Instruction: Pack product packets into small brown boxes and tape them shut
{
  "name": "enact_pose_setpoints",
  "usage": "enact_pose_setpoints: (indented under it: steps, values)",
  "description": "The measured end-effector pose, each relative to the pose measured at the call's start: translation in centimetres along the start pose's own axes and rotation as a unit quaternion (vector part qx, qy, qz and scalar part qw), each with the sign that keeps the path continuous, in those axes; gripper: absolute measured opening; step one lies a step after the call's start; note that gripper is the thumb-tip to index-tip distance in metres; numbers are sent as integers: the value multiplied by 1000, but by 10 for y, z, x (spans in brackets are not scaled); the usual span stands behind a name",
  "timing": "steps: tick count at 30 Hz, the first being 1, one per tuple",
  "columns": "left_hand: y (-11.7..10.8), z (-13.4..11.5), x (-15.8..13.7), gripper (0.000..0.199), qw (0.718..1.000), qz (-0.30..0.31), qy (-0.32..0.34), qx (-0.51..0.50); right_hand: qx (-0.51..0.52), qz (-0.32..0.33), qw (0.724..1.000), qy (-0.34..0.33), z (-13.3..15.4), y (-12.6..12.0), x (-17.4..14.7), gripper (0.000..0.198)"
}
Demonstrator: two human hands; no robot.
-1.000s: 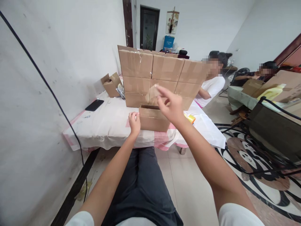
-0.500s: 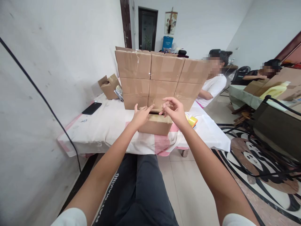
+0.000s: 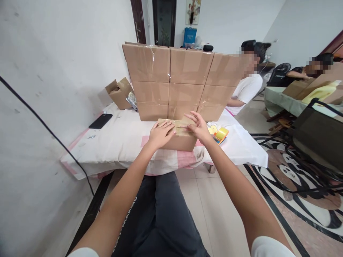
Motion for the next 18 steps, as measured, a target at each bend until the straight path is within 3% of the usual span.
enact_pose_setpoints:
  steps: [12, 18]
  values:
    - [-1, 0, -2, 42, 1000, -27, -6, -13, -89, -15, 995, -35, 6, 2, 6, 70]
    - [-2, -1, -3, 41, 999, -27, -13, -15, -109, -35, 987, -110, 4, -3, 10, 67]
Point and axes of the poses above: each hand's wrist, its own x-axis towards the middle knuckle, its own y-axis out of the palm, z = x × y, the point moved 4 cm from there along x, towards the middle knuckle, and after that the axes turned 1 degree about x, right-handed, at the moved point
